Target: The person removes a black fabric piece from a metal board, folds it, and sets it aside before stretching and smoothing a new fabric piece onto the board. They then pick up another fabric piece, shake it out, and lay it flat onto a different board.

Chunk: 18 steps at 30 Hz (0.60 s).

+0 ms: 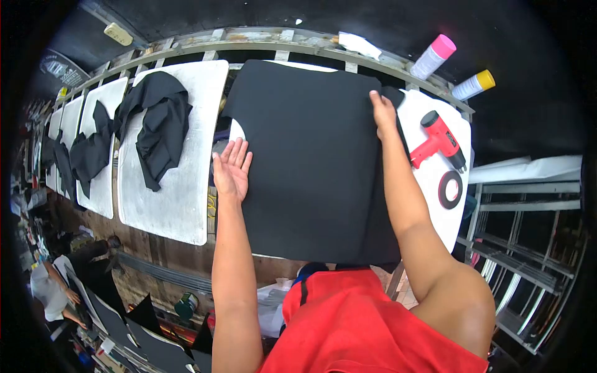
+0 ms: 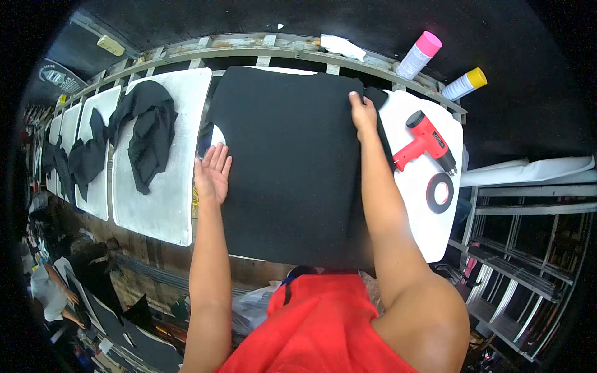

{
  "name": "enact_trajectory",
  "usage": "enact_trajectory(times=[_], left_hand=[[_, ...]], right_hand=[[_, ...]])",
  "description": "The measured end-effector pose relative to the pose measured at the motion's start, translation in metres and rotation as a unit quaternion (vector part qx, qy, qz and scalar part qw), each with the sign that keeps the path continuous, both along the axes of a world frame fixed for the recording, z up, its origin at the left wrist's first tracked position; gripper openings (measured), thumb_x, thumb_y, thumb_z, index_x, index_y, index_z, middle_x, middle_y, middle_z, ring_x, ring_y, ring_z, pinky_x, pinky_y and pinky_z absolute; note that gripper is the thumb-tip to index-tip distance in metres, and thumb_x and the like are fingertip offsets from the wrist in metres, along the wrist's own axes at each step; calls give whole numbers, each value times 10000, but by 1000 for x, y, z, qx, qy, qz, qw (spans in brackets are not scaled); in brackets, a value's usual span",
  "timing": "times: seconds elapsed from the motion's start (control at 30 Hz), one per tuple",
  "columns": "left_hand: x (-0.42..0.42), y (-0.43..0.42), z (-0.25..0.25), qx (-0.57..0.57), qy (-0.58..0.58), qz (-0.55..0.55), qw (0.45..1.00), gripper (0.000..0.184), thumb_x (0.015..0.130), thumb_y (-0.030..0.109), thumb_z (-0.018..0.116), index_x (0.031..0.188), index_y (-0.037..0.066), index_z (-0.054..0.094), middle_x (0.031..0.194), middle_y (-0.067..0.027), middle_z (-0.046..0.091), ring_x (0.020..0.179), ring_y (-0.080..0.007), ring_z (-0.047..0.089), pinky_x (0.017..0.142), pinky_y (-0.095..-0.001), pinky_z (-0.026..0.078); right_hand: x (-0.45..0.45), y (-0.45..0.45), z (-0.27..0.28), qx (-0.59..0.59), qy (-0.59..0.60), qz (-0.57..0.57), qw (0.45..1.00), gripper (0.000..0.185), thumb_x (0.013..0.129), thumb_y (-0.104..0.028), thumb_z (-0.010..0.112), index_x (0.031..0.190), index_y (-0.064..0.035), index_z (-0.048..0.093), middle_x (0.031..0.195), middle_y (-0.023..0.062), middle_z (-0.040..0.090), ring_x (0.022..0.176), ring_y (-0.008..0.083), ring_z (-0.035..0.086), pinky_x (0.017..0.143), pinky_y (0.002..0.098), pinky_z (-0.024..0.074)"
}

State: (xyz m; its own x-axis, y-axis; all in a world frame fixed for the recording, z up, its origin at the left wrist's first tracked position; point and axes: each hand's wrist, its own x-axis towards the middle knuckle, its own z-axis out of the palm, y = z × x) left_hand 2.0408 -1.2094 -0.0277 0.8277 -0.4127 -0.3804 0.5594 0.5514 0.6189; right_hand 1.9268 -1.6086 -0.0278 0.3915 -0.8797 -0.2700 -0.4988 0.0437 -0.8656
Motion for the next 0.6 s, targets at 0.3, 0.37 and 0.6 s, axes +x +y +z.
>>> enact_trajectory(times=[0.3, 0.37, 0.6], left_hand=[[-1, 0, 1, 6, 1, -1, 1000, 673, 1035, 479, 270, 1431, -64, 282, 1493, -239, 342, 1385, -349, 363, 1138, -466, 336], [-2, 0, 1, 5, -4, -4, 1000, 666, 1035, 477, 268, 1423, -64, 296, 1490, -241, 347, 1385, -350, 363, 1134, -466, 341], [-3, -3, 1, 12, 2, 15, 1000, 633, 1015, 473, 375, 1373, -49, 361, 1472, -239, 375, 1371, -353, 385, 1123, -458, 354]], right_hand=[[-117, 90, 35, -29, 52, 23, 998, 719, 937, -494, 542, 1409, 29, 397, 1374, 265, 491, 1279, 360, 490, 1062, 397, 380], [-136, 111, 44, 331, 58, 9, 942, 953, 904, -708, 409, 1501, 13, 227, 1543, 238, 257, 1448, 320, 222, 1154, 426, 228], [-177, 134, 38, 186, -75, 21, 979, 778, 948, -528, 522, 1473, 2, 300, 1491, 210, 369, 1371, 286, 371, 1117, 392, 296]])
